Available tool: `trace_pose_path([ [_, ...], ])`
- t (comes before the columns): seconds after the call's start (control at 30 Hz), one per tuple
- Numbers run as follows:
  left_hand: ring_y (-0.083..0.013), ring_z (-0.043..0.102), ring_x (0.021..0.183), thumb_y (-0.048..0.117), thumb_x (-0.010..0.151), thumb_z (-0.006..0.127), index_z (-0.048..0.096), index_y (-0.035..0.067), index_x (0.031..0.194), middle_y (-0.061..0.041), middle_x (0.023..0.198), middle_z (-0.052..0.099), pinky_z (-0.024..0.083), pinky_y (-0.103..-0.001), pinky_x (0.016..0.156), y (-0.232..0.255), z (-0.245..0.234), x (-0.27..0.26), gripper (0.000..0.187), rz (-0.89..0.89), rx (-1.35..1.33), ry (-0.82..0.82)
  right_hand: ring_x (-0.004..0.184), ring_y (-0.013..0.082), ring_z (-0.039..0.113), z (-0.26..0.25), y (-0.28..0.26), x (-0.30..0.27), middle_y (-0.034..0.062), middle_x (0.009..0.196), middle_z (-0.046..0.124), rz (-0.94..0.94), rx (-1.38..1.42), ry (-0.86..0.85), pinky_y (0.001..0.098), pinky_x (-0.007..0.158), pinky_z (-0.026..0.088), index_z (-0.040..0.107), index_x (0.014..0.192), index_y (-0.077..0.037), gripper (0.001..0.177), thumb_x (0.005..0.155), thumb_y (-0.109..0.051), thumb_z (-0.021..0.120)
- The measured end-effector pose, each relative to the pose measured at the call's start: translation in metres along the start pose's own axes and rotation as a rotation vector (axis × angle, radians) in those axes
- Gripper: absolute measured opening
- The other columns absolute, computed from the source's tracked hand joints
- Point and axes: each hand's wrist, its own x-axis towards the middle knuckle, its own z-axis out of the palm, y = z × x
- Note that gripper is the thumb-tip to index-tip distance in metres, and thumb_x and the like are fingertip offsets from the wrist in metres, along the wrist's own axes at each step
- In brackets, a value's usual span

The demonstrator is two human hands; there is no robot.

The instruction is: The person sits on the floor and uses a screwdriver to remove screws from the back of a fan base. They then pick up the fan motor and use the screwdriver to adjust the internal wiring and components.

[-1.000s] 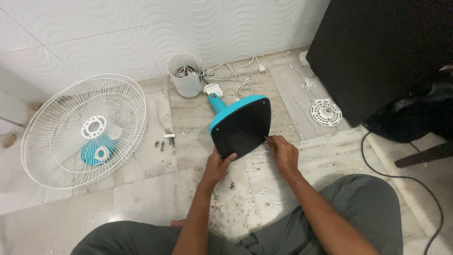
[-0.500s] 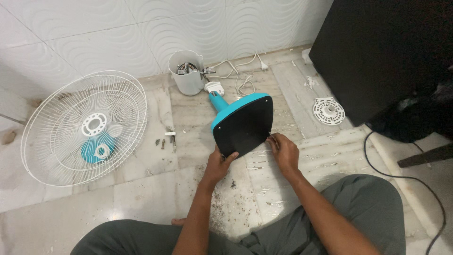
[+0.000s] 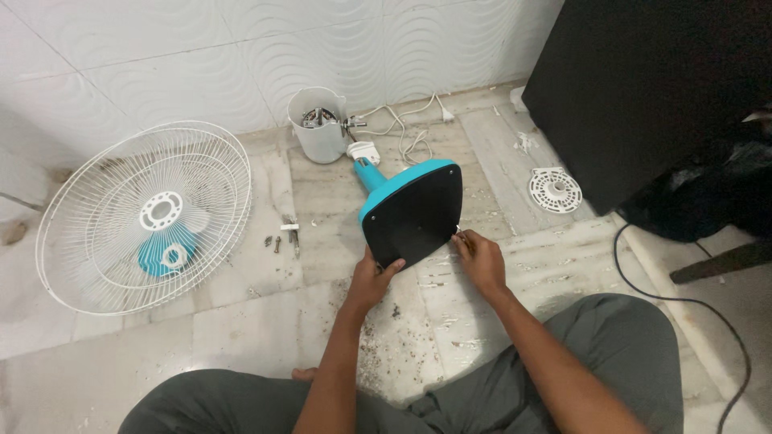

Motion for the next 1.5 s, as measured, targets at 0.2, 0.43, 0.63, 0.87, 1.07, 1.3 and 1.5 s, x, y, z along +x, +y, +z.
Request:
trace_pose_path([
  [0.2, -0.0204, 0.066, 0.112, 0.019, 0.094, 0.079, 0.037, -0.001, 0.15, -0.017, 0.126, 0.07, 0.053, -0.035, 0.092, -0.014, -0.012, 0.002, 0.073, 0.133, -0.1, -0.051, 0.087, 0.0175, 0.074, 0.005, 0.02, 0.004, 0.011, 0.093, 0.078, 0.065, 0.255, -0.09, 0.0316, 0.079, 0.056, 0.071, 0.119, -0.005, 0.034, 0.089, -0.02, 0.077],
  [0.43, -0.0148, 0.064, 0.073, 0.021, 0.089, 0.078, 0.045, 0.001, 0.144, -0.011, 0.101, 0.072, 0.057, -0.031, 0.066, -0.014, -0.01, -0.001, 0.067, -0.129, -0.137, -0.051, 0.096, 0.0154, 0.073, 0.021, 0.049, 0.012, 0.0086, 0.103, 0.079, 0.092, 0.342, -0.145, 0.0304, 0.089, 0.056, 0.073, 0.12, -0.001, 0.035, 0.087, -0.014, 0.078],
  [0.63, -0.0125, 0.066, 0.076, 0.021, 0.089, 0.077, 0.046, 0.0, 0.142, -0.01, 0.105, 0.071, 0.059, -0.031, 0.065, -0.008, -0.009, -0.002, 0.065, -0.094, -0.16, -0.038, 0.092, 0.0136, 0.073, 0.027, 0.056, 0.014, 0.0084, 0.098, 0.079, 0.074, 0.388, -0.11, 0.0294, 0.086, 0.057, 0.075, 0.112, 0.0, 0.029, 0.087, -0.014, 0.079],
  [0.87, -0.0143, 0.064, 0.072, 0.023, 0.089, 0.076, 0.042, 0.003, 0.145, -0.012, 0.104, 0.072, 0.057, -0.031, 0.064, 0.003, -0.011, -0.004, 0.069, -0.158, -0.072, -0.048, 0.087, 0.0136, 0.073, 0.02, 0.041, 0.011, 0.0081, 0.094, 0.079, 0.075, 0.309, -0.088, 0.0293, 0.081, 0.058, 0.075, 0.111, -0.001, 0.032, 0.084, -0.016, 0.083],
  [1.07, -0.0143, 0.063, 0.07, 0.023, 0.09, 0.077, 0.046, -0.001, 0.142, -0.012, 0.099, 0.072, 0.057, -0.03, 0.064, -0.001, -0.008, -0.002, 0.065, -0.116, -0.085, -0.047, 0.083, 0.0148, 0.072, 0.008, 0.027, 0.009, 0.0085, 0.091, 0.079, 0.138, 0.244, -0.131, 0.0312, 0.077, 0.057, 0.074, 0.118, -0.004, 0.036, 0.085, -0.017, 0.082],
  [1.3, -0.0136, 0.063, 0.069, 0.022, 0.089, 0.076, 0.041, 0.002, 0.145, -0.009, 0.096, 0.071, 0.056, -0.031, 0.065, 0.001, -0.009, -0.005, 0.069, -0.109, -0.102, -0.047, 0.086, 0.0114, 0.073, 0.016, 0.04, 0.013, 0.0064, 0.094, 0.079, 0.099, 0.29, -0.122, 0.0275, 0.079, 0.057, 0.076, 0.111, -0.003, 0.026, 0.088, -0.014, 0.078],
  [1.5, -0.0168, 0.065, 0.072, 0.022, 0.091, 0.076, 0.041, 0.002, 0.147, -0.013, 0.097, 0.071, 0.056, -0.034, 0.067, -0.003, -0.007, -0.003, 0.069, -0.123, -0.075, -0.054, 0.083, 0.0131, 0.072, 0.021, 0.046, 0.014, 0.0079, 0.091, 0.079, 0.104, 0.309, -0.102, 0.0285, 0.077, 0.057, 0.077, 0.107, -0.002, 0.022, 0.089, -0.014, 0.078],
])
